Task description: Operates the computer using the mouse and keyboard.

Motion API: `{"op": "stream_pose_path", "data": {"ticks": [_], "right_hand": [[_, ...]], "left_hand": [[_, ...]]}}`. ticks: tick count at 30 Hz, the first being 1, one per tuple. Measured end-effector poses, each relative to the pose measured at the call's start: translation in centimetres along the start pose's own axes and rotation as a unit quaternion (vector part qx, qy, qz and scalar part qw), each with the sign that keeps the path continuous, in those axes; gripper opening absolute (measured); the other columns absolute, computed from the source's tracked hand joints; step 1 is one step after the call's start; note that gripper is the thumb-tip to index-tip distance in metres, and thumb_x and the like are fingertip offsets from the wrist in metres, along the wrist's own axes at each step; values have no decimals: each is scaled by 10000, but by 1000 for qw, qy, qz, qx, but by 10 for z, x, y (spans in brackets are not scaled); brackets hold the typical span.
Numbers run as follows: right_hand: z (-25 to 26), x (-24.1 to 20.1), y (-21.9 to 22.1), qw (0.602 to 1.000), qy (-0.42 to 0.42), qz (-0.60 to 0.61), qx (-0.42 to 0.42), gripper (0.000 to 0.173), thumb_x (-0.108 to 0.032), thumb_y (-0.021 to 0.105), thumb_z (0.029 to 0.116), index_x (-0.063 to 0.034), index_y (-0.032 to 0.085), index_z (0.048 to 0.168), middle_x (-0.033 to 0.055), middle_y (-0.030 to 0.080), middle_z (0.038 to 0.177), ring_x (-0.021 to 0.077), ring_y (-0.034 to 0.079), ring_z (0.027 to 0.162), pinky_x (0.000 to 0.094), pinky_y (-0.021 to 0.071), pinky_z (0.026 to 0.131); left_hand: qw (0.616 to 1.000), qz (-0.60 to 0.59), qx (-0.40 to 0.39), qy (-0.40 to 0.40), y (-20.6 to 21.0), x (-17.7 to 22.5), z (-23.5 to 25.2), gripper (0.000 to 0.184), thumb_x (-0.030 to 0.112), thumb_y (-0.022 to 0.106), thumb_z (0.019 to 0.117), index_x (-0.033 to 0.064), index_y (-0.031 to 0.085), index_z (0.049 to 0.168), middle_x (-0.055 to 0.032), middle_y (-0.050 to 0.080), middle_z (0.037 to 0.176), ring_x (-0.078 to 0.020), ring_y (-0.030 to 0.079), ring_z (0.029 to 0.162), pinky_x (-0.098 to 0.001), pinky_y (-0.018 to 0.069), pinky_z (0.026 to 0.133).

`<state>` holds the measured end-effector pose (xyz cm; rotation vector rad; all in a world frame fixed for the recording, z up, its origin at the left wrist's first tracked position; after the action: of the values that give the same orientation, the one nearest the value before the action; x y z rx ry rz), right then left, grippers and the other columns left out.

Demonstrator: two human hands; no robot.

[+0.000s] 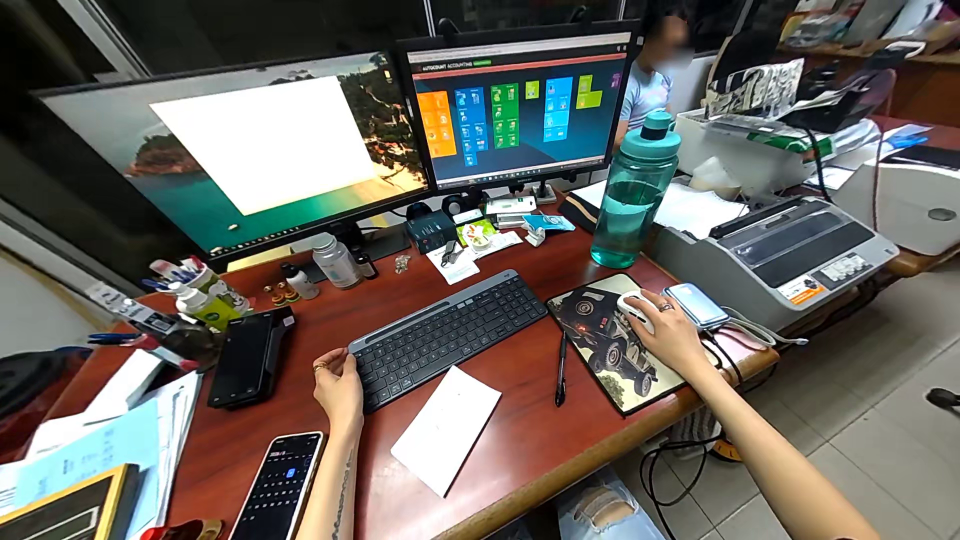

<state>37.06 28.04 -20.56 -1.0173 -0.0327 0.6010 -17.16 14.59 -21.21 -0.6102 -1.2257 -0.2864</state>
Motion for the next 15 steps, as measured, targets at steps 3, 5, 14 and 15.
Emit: {"op": "stream_pose_path", "data": {"ticks": [3, 5, 14, 15], "right_hand": [[1, 0, 0, 1000, 2, 0, -1, 339, -254, 627, 1003, -83, 698, 1287, 245, 614, 1378, 494, 587, 1240, 640, 504, 963], [0, 0, 0, 1000, -1, 0, 3, 337, -248, 630, 1001, -80, 699, 1284, 240, 618, 1375, 493, 590, 1237, 638, 507, 959], [0, 1, 1, 1000, 2, -2, 1, 341, -267, 625, 1004, -97, 699, 1290, 237, 612, 1383, 488, 586, 1242, 633, 507, 959], [0, 1, 1, 1000, 2, -1, 2, 343, -270, 625, 1003, -103, 699, 1294, 234, 615, 1380, 487, 587, 1240, 630, 509, 959]], "left_hand": [[1000, -3, 1, -2, 0, 0, 0, 334, 105, 556, 1041, -66, 547, 1328, -233, 643, 1286, -238, 638, 1166, -403, 487, 1011], [1000, -2, 0, -1, 0, 0, 0, 336, 108, 557, 1042, -65, 546, 1329, -231, 644, 1287, -233, 638, 1163, -399, 487, 1009], [1000, -2, 3, -7, 0, 0, 1, 333, 103, 560, 1040, -60, 549, 1330, -222, 651, 1286, -226, 639, 1177, -390, 485, 1017], [1000, -1, 3, -6, 0, -1, 1, 331, 104, 560, 1041, -60, 549, 1328, -221, 653, 1281, -222, 641, 1172, -389, 485, 1016]]}}
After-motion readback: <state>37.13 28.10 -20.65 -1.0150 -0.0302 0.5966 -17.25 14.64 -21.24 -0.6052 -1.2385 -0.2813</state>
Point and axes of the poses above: each hand's wrist, its own z-axis towards the middle knuckle, its own y-axis out of the palm, x = y × z, the point moved 3 cm from there along z, towards the middle knuckle
